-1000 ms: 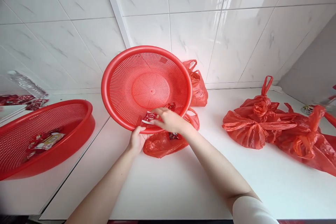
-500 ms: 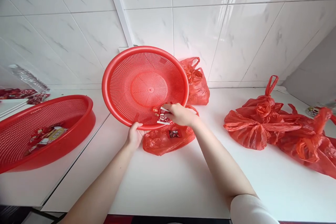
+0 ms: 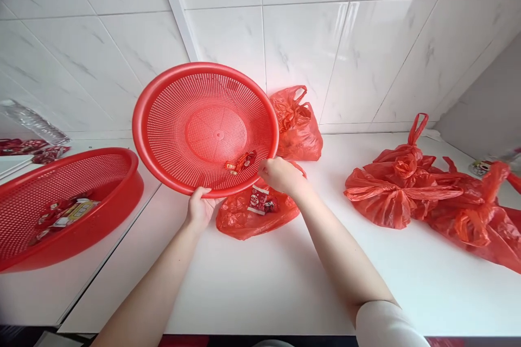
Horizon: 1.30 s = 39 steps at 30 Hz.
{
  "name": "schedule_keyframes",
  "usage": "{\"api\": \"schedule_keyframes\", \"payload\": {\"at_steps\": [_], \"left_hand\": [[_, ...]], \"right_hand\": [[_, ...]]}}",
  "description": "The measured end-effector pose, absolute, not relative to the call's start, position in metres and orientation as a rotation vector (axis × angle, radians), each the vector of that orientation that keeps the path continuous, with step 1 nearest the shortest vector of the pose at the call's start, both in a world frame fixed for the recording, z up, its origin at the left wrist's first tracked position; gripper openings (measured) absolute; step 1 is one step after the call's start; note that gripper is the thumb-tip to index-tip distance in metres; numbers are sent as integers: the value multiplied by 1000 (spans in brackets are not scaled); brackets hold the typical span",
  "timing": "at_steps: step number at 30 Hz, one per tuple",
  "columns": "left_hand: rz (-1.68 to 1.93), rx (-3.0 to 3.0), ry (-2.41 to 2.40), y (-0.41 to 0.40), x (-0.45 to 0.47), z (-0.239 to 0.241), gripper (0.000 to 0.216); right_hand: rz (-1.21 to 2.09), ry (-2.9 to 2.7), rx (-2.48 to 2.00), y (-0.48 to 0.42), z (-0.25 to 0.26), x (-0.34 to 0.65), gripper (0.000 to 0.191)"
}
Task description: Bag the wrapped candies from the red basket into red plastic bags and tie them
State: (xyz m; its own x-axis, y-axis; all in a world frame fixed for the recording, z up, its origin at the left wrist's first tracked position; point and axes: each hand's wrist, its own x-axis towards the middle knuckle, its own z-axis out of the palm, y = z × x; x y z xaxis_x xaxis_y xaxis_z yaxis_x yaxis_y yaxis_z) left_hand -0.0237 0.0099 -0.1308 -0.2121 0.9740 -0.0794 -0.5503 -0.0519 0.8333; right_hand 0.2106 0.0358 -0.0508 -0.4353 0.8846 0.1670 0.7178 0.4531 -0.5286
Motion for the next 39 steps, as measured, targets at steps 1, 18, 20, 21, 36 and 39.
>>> {"api": "schedule_keyframes", "payload": {"at_steps": [1, 18, 20, 21, 36, 39], "left_hand": [[1581, 624, 922, 9, -23, -130, 10], [1366, 655, 782, -13, 3, -122, 23], [1364, 641, 788, -11, 2, -123, 24], [1368, 638, 797, -10, 0, -123, 24], [1481, 703, 826, 4, -17, -133, 23], [1451, 696, 806, 3, -15, -130, 28]], "right_hand": [[471, -2269, -1346, 36, -51, 211, 15], [390, -2565, -974, 39, -85, 175, 33], [416, -2574, -917, 39, -81, 177, 34], [444, -2573, -890, 40, -80, 177, 35], [714, -2538, -841, 40, -70, 192, 41], [838, -2422, -841, 39, -63, 197, 36]]}}
